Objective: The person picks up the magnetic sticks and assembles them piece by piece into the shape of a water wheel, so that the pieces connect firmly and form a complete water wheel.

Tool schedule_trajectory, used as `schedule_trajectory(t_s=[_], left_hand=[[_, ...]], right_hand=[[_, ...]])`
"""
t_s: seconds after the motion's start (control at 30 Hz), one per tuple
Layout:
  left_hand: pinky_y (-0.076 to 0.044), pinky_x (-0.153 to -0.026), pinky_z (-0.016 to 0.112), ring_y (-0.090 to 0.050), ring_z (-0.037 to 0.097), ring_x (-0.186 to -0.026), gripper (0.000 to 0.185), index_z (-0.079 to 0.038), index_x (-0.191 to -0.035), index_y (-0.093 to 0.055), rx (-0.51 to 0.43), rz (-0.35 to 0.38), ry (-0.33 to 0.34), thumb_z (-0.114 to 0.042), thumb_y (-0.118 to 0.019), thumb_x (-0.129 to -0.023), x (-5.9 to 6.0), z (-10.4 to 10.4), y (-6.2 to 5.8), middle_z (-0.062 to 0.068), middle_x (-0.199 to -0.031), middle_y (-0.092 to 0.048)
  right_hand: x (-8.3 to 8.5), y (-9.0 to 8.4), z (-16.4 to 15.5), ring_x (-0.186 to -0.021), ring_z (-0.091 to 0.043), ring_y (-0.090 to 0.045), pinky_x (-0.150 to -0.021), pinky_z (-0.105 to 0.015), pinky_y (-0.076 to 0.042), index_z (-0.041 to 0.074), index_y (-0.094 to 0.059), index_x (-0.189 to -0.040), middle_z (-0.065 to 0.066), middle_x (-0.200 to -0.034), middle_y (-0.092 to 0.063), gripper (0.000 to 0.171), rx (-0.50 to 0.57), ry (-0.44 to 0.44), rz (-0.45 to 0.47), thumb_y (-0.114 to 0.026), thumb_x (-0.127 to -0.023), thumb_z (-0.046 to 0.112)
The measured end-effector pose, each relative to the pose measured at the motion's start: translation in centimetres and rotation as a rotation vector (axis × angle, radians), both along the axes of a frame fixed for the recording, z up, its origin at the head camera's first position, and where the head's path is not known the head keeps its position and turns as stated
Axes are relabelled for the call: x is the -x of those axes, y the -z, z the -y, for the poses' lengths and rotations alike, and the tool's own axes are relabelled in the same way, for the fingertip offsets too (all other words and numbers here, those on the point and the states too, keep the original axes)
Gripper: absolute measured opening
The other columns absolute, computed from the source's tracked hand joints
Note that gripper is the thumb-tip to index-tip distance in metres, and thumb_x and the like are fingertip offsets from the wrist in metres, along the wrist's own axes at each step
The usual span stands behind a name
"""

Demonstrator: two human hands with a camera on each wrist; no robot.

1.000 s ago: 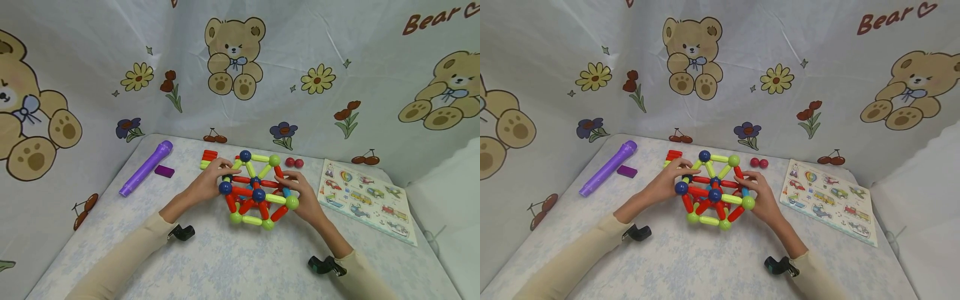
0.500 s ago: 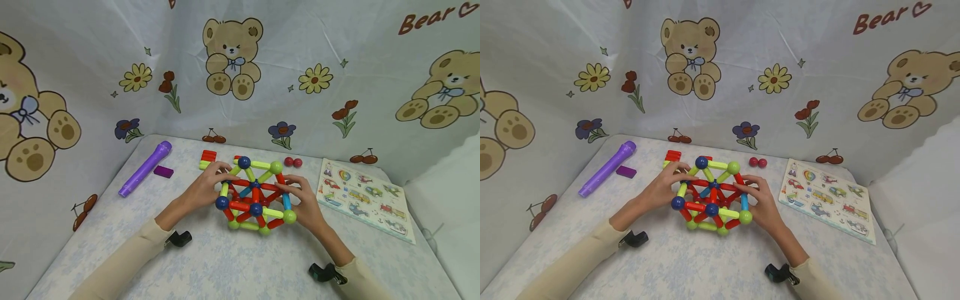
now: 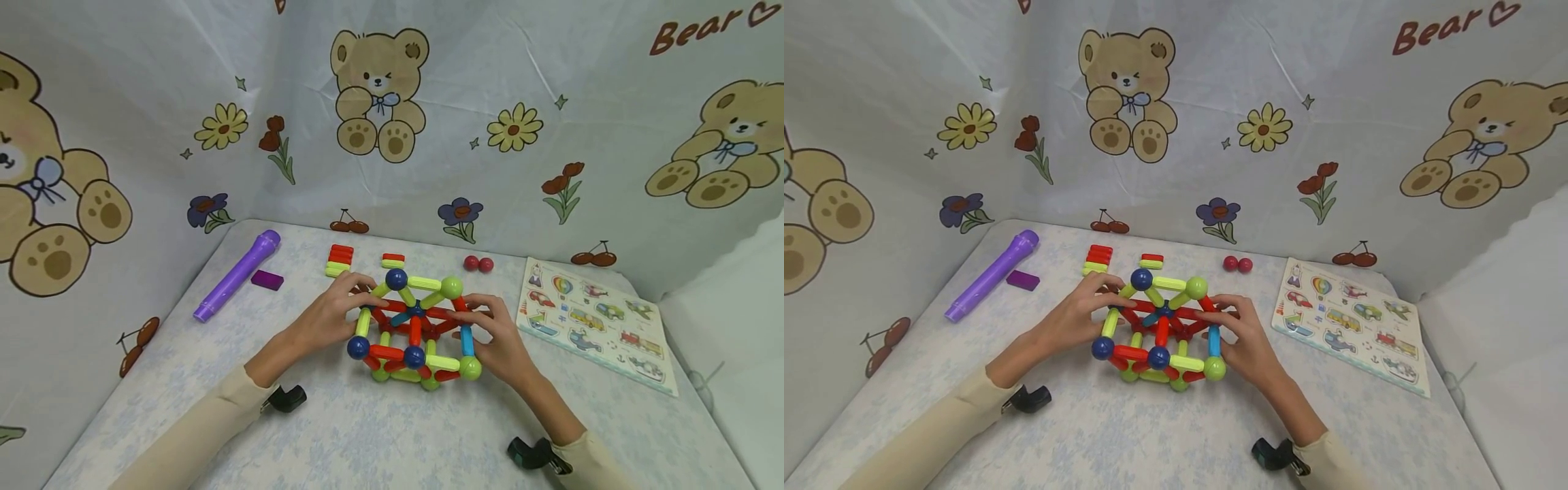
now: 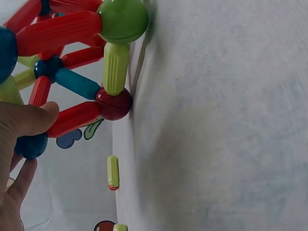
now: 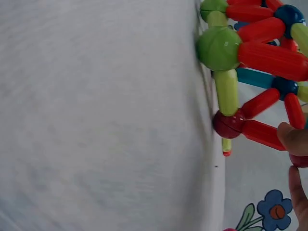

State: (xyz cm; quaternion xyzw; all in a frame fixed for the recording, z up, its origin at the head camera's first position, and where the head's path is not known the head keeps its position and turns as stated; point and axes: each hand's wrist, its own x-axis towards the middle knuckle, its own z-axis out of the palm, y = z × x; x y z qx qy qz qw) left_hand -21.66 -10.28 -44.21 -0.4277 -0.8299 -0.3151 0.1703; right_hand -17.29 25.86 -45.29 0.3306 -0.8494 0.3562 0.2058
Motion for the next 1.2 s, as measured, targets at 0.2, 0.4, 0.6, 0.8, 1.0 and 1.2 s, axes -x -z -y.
schedule_trajectory(t_s=[0.2,0.4,0.6,0.8,1.0,1.2], left_hand=[[-0.054,-0.11,0.045,-0.054,0.028,-0.132,0.042,-0.012,-0.113,-0.078,0.001,0.038,0.039,0.016,-0.081,-0.083,0.1,0.3,0.0,0.01,-0.137,-0.06],[-0.056,-0.108,0.045,-0.056,0.027,-0.134,0.044,-0.009,-0.125,-0.065,0.022,0.192,-0.004,0.013,-0.078,-0.09,0.8,1.8,-0.8,0.008,-0.14,-0.06],[-0.056,-0.107,0.049,-0.062,0.028,-0.126,0.041,-0.007,-0.134,-0.067,0.16,0.377,-0.195,0.001,-0.079,-0.096,4.6,3.4,-1.2,0.009,-0.133,-0.068],[-0.05,-0.115,0.051,-0.059,0.031,-0.131,0.037,-0.007,-0.133,-0.073,0.348,0.422,-0.308,-0.004,-0.08,-0.097,7.9,2.9,-1.1,0.01,-0.134,-0.069],[-0.049,-0.115,0.049,-0.059,0.03,-0.131,0.032,-0.007,-0.13,-0.076,0.441,0.387,-0.33,-0.003,-0.078,-0.098,9.1,3.0,-0.2,0.01,-0.133,-0.07],[-0.053,-0.109,0.048,-0.06,0.031,-0.125,0.027,-0.006,-0.124,-0.08,0.448,0.366,-0.34,-0.001,-0.078,-0.097,9.1,3.8,0.7,0.011,-0.124,-0.07]], right_hand=[[0.1,-0.8,-1.0,-0.127,-0.027,-0.053,-0.101,-0.01,-0.047,0.014,-0.076,-0.11,-0.012,-0.138,-0.061,0.057,-0.022,-0.042,0.039,-0.083,-0.072,-0.028],[0.5,-2.1,-2.3,-0.123,-0.016,-0.06,-0.097,-0.021,-0.057,0.012,-0.058,-0.11,-0.01,-0.137,-0.063,0.052,-0.007,-0.111,0.224,-0.075,-0.08,-0.027],[1.7,-4.2,-3.7,-0.12,-0.009,-0.064,-0.099,-0.024,-0.057,0.001,-0.051,-0.122,-0.013,-0.133,-0.066,0.032,0.023,-0.2,0.432,-0.063,-0.097,-0.015],[2.8,-5.0,-3.5,-0.115,-0.012,-0.066,-0.1,-0.024,-0.056,0.002,-0.059,-0.129,-0.011,-0.123,-0.068,0.025,0.008,-0.171,0.487,-0.063,-0.105,-0.002],[2.9,-4.7,-2.7,-0.117,-0.013,-0.067,-0.1,-0.031,-0.059,0.009,-0.066,-0.131,-0.004,-0.125,-0.071,0.032,-0.009,-0.14,0.514,-0.076,-0.1,0.007],[3.1,-4.0,-1.8,-0.112,-0.014,-0.07,-0.099,-0.029,-0.059,0.01,-0.069,-0.126,-0.002,-0.12,-0.074,0.029,-0.001,-0.12,0.45,-0.077,-0.099,0.004]])
